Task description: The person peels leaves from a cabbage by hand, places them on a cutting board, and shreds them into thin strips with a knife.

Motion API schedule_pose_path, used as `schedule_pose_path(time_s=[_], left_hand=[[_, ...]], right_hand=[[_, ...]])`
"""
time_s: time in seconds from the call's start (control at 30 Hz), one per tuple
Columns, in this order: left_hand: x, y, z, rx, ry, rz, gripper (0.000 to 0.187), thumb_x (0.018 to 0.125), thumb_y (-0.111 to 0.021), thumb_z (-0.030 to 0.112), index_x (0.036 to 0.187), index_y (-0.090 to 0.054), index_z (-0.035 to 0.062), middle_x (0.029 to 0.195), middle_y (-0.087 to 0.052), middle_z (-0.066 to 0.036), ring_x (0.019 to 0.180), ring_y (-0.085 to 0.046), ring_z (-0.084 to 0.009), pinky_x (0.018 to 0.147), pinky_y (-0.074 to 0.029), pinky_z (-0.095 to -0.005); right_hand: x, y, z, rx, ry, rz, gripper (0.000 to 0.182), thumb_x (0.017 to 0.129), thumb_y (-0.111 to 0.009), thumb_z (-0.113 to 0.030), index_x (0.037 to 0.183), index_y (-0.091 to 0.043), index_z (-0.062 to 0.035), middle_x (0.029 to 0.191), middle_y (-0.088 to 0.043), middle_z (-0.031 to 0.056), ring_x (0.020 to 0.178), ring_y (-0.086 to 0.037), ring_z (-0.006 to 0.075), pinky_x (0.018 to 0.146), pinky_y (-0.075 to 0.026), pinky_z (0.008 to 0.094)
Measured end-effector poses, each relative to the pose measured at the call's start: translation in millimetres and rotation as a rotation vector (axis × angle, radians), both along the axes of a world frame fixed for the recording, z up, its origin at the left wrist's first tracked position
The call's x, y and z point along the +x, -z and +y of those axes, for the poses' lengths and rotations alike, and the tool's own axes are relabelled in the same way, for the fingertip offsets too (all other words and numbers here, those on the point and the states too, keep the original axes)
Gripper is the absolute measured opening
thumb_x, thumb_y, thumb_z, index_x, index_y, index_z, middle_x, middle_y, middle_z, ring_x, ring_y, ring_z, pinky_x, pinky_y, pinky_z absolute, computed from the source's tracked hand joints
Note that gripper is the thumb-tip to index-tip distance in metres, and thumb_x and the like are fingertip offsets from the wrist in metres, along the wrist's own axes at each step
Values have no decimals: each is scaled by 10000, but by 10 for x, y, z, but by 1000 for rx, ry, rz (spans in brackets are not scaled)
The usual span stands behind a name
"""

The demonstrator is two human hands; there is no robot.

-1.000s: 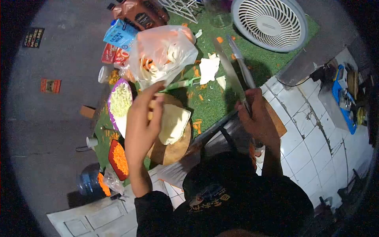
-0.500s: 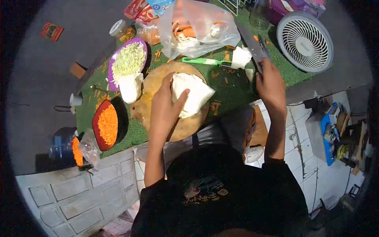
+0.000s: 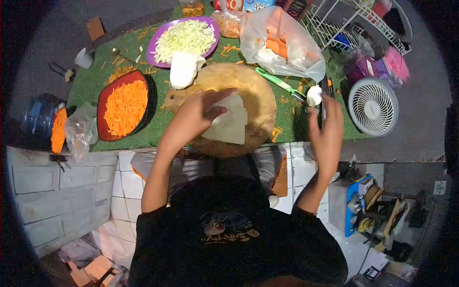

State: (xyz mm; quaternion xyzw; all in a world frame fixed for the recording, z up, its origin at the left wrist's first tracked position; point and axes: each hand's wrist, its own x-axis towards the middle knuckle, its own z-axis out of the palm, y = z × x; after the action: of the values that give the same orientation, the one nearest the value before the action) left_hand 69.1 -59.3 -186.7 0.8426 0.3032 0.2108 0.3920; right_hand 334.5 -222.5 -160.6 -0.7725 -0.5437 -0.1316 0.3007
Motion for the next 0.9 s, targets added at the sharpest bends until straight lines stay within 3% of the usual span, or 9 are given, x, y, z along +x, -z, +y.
schedule_pose_path(time_s=[0.1, 0.17, 0.27, 0.43, 0.5, 0.53, 0.63, 0.67, 0.9], left_hand=[[-43, 185, 21, -292, 89, -374, 514, 868, -702, 141, 1353, -556, 58, 1289, -632, -163, 1164, -612, -254, 1001, -459, -367], [-55, 164, 64, -41, 55, -94, 533, 858, -720, 148, 1350, -547, 40, 1302, -626, -157, 1169, -606, -236, 1001, -469, -361], [-107, 205, 120, 106, 67, -22, 529, 859, -732, 163, 1340, -551, 37, 1312, -612, -155, 1199, -584, -234, 1014, -467, -359], [-255, 199, 8, -180, -120, -109, 500, 898, -707, 172, 1350, -535, 42, 1271, -603, -134, 1183, -582, -248, 1006, -469, -358], [-314, 232, -34, -354, -190, -266, 508, 894, -695, 226, 1349, -538, 64, 1069, -636, -163, 906, -626, -206, 815, -514, -351], [-305, 240, -45, -352, -178, -276, 508, 894, -695, 226, 1349, -538, 64, 1069, -636, -163, 906, -626, -206, 815, -514, -351], [-278, 257, -63, -263, -197, -267, 488, 915, -675, 200, 1352, -517, 50, 1124, -620, -157, 979, -615, -232, 870, -501, -355], [-262, 257, -69, -78, -220, -280, 475, 922, -666, 196, 1347, -516, 48, 1137, -615, -155, 1020, -602, -251, 896, -492, -365], [-156, 220, -146, 580, -283, -213, 448, 909, -679, 201, 1311, -549, 51, 1136, -606, -163, 1084, -587, -289, 934, -480, -403]], right_hand=[[-513, -39, 219, -55, -447, 313, 302, 872, -689, -162, 1129, -634, -13, 1113, -633, 173, 1044, -610, 352, 922, -474, 412], [-813, 21, 348, -126, -467, 381, 285, 869, -688, -126, 1124, -634, -11, 1059, -636, 166, 1007, -609, 357, 901, -476, 409], [-928, 234, 503, -106, -550, 312, 235, 862, -681, -87, 1085, -653, -17, 1007, -637, 153, 955, -604, 354, 865, -477, 411], [-966, 227, 547, -17, -490, 315, 146, 832, -661, 3, 974, -694, -13, 886, -665, 124, 851, -628, 296, 775, -496, 358], [-923, 213, 564, 16, -502, 303, 130, 846, -653, -2, 969, -693, -10, 855, -661, 119, 817, -633, 267, 747, -495, 342], [-900, 200, 555, 38, -524, 301, 115, 859, -646, -6, 965, -692, -7, 823, -657, 113, 783, -638, 237, 719, -494, 325], [-967, 156, 542, 7, -398, 557, 123, 896, -616, -43, 995, -678, -5, 864, -659, 154, 745, -617, 274, 694, -488, 353], [-951, 258, 568, 57, -383, 637, 88, 915, -611, -66, 957, -656, -2, 776, -629, 122, 644, -582, 177, 598, -455, 307], [-997, 270, 599, 129, -329, 940, 92, 944, -605, -97, 887, -574, -32, 653, -539, -27, 579, -421, 21, 505, -327, 224]])
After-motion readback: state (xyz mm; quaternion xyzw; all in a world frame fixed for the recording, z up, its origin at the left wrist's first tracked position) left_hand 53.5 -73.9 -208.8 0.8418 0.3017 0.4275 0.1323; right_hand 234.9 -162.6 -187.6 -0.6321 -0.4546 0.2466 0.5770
